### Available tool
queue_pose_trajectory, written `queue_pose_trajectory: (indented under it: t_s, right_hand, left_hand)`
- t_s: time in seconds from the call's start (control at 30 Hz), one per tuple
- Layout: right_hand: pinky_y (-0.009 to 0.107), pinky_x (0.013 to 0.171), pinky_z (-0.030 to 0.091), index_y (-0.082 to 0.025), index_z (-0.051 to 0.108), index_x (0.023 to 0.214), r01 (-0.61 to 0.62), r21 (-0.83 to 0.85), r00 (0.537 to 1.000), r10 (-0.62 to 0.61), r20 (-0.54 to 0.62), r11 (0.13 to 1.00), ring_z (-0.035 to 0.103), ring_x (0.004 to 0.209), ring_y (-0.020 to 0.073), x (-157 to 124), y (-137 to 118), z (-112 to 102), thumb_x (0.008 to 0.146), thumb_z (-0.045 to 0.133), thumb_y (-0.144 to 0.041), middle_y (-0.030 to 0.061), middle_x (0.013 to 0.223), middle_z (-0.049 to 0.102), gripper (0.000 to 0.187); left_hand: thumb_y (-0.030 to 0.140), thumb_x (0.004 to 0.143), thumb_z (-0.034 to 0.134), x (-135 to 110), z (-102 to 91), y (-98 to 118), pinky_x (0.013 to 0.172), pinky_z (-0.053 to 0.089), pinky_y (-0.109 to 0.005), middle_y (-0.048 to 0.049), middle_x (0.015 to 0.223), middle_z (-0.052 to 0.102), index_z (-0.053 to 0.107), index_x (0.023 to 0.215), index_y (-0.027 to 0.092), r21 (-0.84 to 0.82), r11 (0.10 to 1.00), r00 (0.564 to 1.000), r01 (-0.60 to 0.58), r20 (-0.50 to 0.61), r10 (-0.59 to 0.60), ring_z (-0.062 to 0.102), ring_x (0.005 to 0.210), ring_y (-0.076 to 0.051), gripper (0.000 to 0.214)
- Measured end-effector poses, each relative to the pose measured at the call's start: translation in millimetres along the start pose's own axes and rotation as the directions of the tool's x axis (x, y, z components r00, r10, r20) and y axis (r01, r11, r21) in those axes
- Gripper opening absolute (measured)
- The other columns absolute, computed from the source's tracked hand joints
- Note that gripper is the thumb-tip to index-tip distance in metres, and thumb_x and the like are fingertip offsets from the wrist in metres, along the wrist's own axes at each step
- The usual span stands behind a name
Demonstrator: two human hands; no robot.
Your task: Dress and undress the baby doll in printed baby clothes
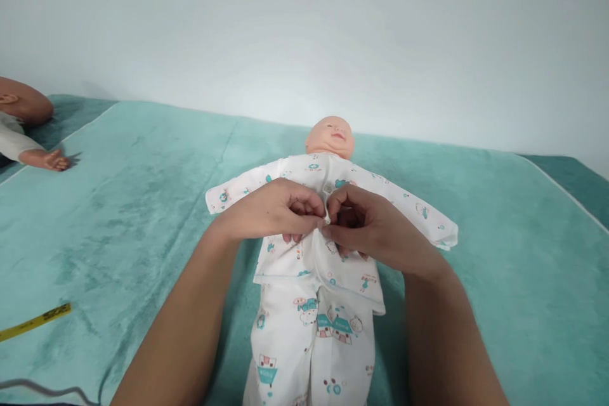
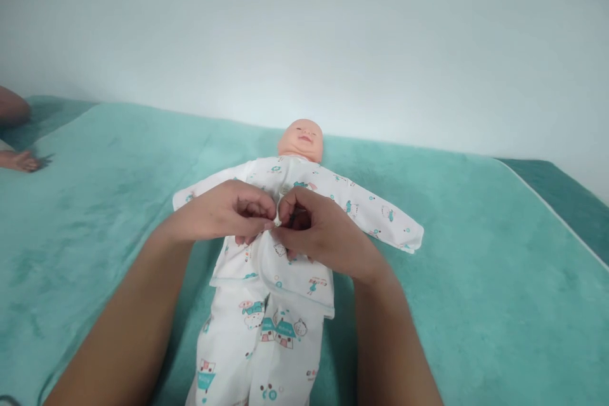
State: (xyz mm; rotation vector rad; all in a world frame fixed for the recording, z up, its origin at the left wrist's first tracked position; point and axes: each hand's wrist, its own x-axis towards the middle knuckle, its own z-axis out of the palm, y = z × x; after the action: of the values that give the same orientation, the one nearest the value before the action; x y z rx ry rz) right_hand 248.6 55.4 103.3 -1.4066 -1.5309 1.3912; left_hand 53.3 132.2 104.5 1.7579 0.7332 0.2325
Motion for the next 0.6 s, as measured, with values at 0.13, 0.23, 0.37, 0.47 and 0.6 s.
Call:
queue_pose_trajectory:
  t_s: [0.13, 0.23, 0.37, 0.47, 0.6]
  right_hand:
    - [0.017, 0.041, 0.037, -0.021, 0.051, 0.083, -0.005, 0.011, 1.0, 0.005, -0.009, 1.0, 0.054, 0.051, 0.0085, 0.6, 0.3, 0.8, 0.081, 0.068, -0.026, -0.0052, 0.061, 0.055, 0.017]
    - [0.016, 0.041, 0.037, -0.021, 0.051, 0.083, -0.014, 0.011, 1.0, 0.014, -0.011, 1.0, 0.054, 0.051, 0.008, 1.4, 1.2, 1.2, 0.081, 0.067, -0.025, -0.0055, 0.062, 0.055, 0.017]
    - [0.017, 0.041, 0.037, -0.021, 0.051, 0.084, -0.023, 0.01, 1.0, 0.024, -0.012, 1.0, 0.054, 0.05, 0.008, 2.6, 2.2, 1.4, 0.08, 0.067, -0.024, -0.0051, 0.063, 0.054, 0.017]
    - [0.017, 0.041, 0.037, -0.021, 0.051, 0.084, -0.026, 0.015, 1.0, 0.026, -0.006, 1.0, 0.054, 0.051, 0.0081, 2.7, 2.1, 1.2, 0.08, 0.067, -0.024, -0.005, 0.064, 0.054, 0.017]
    - [0.017, 0.041, 0.037, -0.021, 0.051, 0.084, -0.03, 0.015, 1.0, 0.03, -0.002, 0.999, 0.054, 0.051, 0.0081, 1.1, 1.2, 0.4, 0.08, 0.067, -0.024, -0.0056, 0.063, 0.054, 0.017]
  left_hand:
    - [0.021, 0.076, 0.056, -0.6, 1.2, 0.5, 0.049, 0.046, -0.019, 0.0043, 0.057, 0.058, 0.066, 0.078, 0.019, 0.012, 1.0, 1.0, 0.003, 0.0, -0.003, 0.054, 0.052, -0.009, 0.01]
    - [0.02, 0.074, 0.055, -0.5, 1.8, 0.1, 0.049, 0.045, -0.019, 0.0041, 0.058, 0.058, 0.065, 0.077, 0.019, 0.02, 1.0, 1.0, 0.01, -0.003, -0.01, 0.055, 0.053, -0.01, 0.01]
    - [0.02, 0.075, 0.055, 0.0, 2.0, 0.0, 0.048, 0.045, -0.02, 0.0042, 0.056, 0.057, 0.065, 0.076, 0.019, 0.031, 1.0, 1.0, 0.006, -0.013, -0.005, 0.055, 0.052, -0.01, 0.01]
    - [0.02, 0.075, 0.055, 0.1, 1.7, 0.3, 0.048, 0.045, -0.019, 0.0045, 0.055, 0.057, 0.065, 0.077, 0.019, 0.029, 1.0, 1.0, 0.006, -0.013, -0.006, 0.055, 0.052, -0.009, 0.01]
    - [0.021, 0.077, 0.055, -0.2, 1.2, 0.1, 0.048, 0.045, -0.019, 0.0045, 0.055, 0.057, 0.065, 0.077, 0.019, 0.036, 0.999, 1.0, 0.0, -0.009, 0.001, 0.054, 0.051, -0.009, 0.011]
